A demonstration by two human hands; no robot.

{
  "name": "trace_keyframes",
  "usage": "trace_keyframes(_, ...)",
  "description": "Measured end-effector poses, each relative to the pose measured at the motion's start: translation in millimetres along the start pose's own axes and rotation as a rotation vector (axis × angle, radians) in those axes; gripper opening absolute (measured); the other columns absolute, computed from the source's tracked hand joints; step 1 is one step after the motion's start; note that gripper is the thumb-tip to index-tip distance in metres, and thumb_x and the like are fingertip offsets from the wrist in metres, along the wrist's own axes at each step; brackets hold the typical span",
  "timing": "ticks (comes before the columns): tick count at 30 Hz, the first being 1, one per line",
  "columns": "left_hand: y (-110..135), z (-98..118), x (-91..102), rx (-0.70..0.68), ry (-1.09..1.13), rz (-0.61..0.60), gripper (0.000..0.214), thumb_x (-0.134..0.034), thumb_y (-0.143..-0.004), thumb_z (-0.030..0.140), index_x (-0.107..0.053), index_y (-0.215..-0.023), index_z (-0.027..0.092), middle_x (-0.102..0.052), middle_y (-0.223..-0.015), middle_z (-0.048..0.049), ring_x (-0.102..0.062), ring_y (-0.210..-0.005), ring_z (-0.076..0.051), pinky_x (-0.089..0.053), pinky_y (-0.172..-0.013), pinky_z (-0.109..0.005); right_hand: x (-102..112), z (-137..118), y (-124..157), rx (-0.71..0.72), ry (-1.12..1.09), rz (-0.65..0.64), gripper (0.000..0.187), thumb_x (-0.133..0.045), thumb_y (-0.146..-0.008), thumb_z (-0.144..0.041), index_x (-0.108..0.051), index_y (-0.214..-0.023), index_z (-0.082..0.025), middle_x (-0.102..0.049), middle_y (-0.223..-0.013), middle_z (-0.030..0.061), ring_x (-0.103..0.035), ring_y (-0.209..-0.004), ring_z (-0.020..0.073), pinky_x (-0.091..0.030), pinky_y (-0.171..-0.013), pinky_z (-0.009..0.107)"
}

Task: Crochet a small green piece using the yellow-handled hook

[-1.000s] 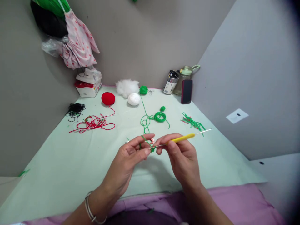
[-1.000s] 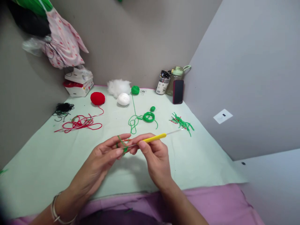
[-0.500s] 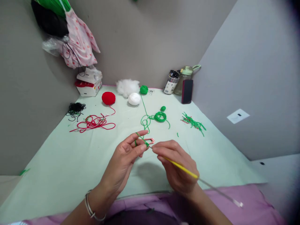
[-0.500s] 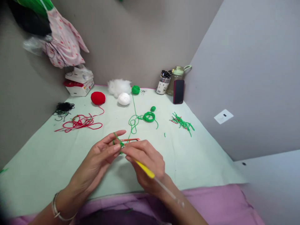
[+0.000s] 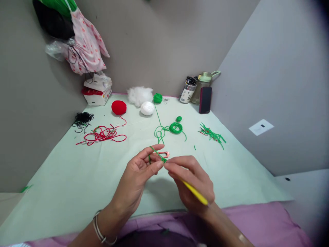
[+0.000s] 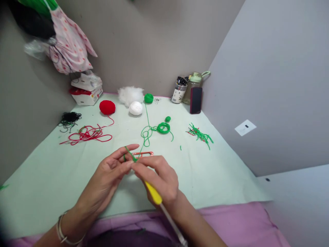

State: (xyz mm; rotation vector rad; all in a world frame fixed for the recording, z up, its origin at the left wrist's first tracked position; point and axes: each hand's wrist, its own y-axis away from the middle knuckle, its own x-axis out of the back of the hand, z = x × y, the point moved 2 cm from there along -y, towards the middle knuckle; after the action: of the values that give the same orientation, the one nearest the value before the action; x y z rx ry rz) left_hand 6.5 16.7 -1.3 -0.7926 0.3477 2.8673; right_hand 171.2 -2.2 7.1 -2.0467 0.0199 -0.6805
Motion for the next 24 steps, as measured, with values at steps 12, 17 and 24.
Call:
trace_keyframes(12,1,0,0.8,0.020,-0.047,0.004,0.036,-0.086,-0.082,0.031,-0.081,-0.118,0.026,-0.064,-0.090,-0.0019,-0.060,-0.095,-0.021,-0.041,-0.085,-0.032,-7,15,-5,-0.498,-0.691,0.218,0.018,-0.063,-0.104,-0.022,-0.081,-0.104,-0.027,-0.074,-0.091,0.0026,-0.067,-0.074,0.0144,-0.058,-0.068,0.029)
trace_keyframes(17,1,-6,-3.3,0.028,-0.028,-0.049,0.032,-0.084,-0.083,0.029,-0.082,-0.115,0.026,-0.066,-0.091,-0.0014,-0.054,-0.087,-0.017,-0.041,-0.083,-0.030,-12,16,-3,-0.531,-0.726,0.148,0.017,-0.066,-0.103,-0.027,-0.083,-0.103,-0.027,-0.079,-0.101,0.0052,-0.070,-0.088,0.0168,-0.059,-0.075,0.029)
trace_keyframes(24,2,-2,-1.9,0.029,-0.048,-0.059,0.029,-0.083,-0.086,0.032,-0.082,-0.115,0.026,-0.066,-0.090,-0.0017,-0.050,-0.081,-0.015,-0.040,-0.080,-0.028,-9,21,-5,-0.647,-0.879,0.160,0.017,-0.065,-0.104,-0.032,-0.080,-0.098,-0.026,-0.080,-0.094,0.0019,-0.072,-0.075,0.0126,-0.060,-0.072,0.026)
